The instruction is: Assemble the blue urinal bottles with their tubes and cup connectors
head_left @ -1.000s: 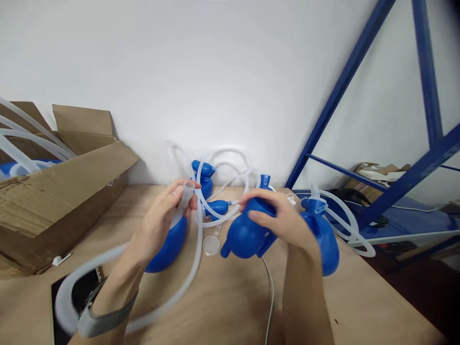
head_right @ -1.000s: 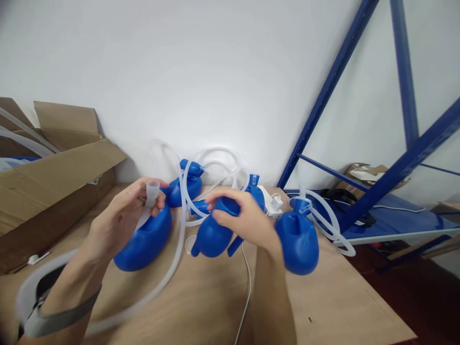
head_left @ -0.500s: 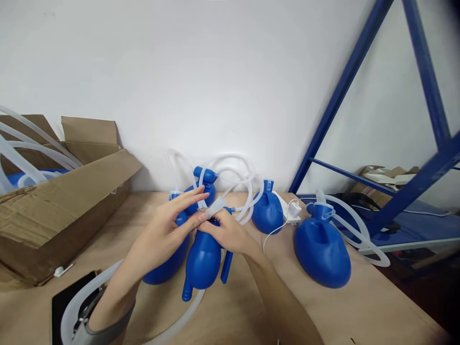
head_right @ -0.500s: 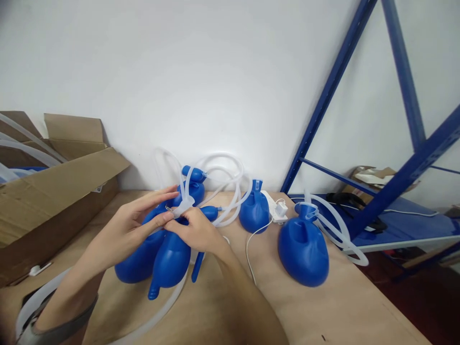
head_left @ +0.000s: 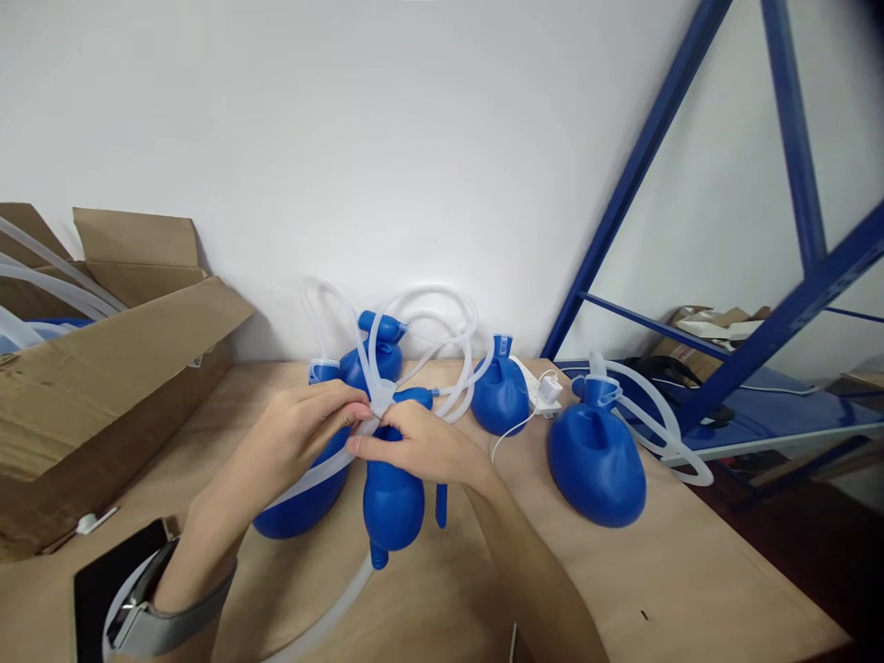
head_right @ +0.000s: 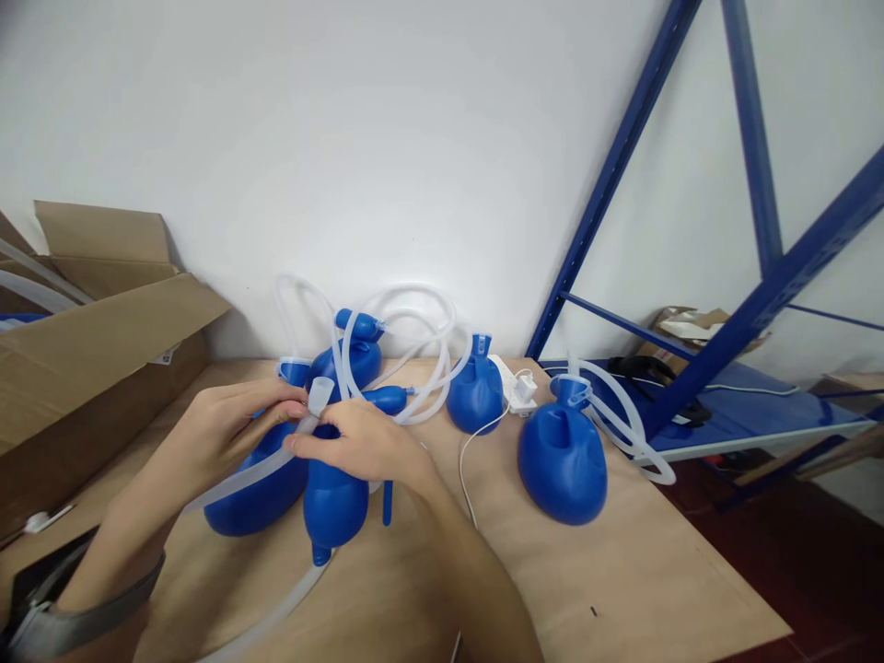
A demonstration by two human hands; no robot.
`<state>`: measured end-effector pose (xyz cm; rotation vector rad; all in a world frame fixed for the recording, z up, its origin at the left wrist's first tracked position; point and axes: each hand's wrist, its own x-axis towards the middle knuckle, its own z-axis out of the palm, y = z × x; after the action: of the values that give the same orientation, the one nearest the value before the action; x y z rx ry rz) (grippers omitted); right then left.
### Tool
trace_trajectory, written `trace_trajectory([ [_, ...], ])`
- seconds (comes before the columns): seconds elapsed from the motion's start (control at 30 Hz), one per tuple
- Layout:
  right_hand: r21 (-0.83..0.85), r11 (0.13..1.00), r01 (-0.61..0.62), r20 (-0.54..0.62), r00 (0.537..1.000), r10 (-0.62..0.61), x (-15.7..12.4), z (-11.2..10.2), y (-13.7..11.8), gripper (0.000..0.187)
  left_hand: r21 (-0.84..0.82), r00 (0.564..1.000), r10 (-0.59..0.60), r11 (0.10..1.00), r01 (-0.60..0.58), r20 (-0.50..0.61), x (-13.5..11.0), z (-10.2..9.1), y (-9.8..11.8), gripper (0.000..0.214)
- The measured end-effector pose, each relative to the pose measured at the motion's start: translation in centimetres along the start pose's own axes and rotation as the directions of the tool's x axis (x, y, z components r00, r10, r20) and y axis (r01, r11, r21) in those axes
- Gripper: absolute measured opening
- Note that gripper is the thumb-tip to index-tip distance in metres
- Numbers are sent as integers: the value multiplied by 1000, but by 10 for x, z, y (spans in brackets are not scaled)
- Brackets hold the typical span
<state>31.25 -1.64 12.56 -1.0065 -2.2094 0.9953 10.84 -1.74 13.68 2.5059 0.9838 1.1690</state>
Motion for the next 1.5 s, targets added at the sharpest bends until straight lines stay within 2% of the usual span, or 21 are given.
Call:
trace_trajectory([
  [0.1,-15,1000,-20,31,999,21,0,-1,0,27,-34,997,-73,997,74,27,1,1,1,35],
  [0.23,-97,995,-4,-42,999,0,-1,-5,1,17,-60,981,-150,986,158,120,1,-1,0,33],
  [0.4,-154,988,18,-18,1000,-21,-3,-8,0,18,-50,981,-89,994,99,172,1,-2,-7,32],
  [0.6,-210,975,-68,-64,996,56,-4,-9,-1,21,-11,985,-42,999,44,167,-3,2,-11,30],
  [0.77,-195,980,-39,10,999,42,-4,-9,-3,22,31,989,-4,1000,-1,146,-5,6,-13,36],
  [1.03,-265,964,-30,-9,1000,29,-8,-11,-2,24,-35,981,-108,993,115,159,-2,4,-12,34],
  [1.17,-263,964,-37,7,999,41,-5,-8,3,30,-40,975,-109,992,119,193,-1,2,-10,37],
  [1.23,-269,962,-49,26,998,58,-3,-7,7,34,-30,963,-137,989,148,231,-2,0,-11,42],
  [1.33,-312,947,-70,51,995,91,-2,-16,20,39,10,924,-242,968,250,297,-9,-5,-22,58],
  [1.43,-382,911,-156,123,968,217,-7,-34,44,43,86,844,-397,915,393,360,-17,-15,-43,73],
  [1.5,-386,891,-240,129,942,310,-13,-48,64,38,147,789,-486,872,468,376,-23,-24,-62,78],
])
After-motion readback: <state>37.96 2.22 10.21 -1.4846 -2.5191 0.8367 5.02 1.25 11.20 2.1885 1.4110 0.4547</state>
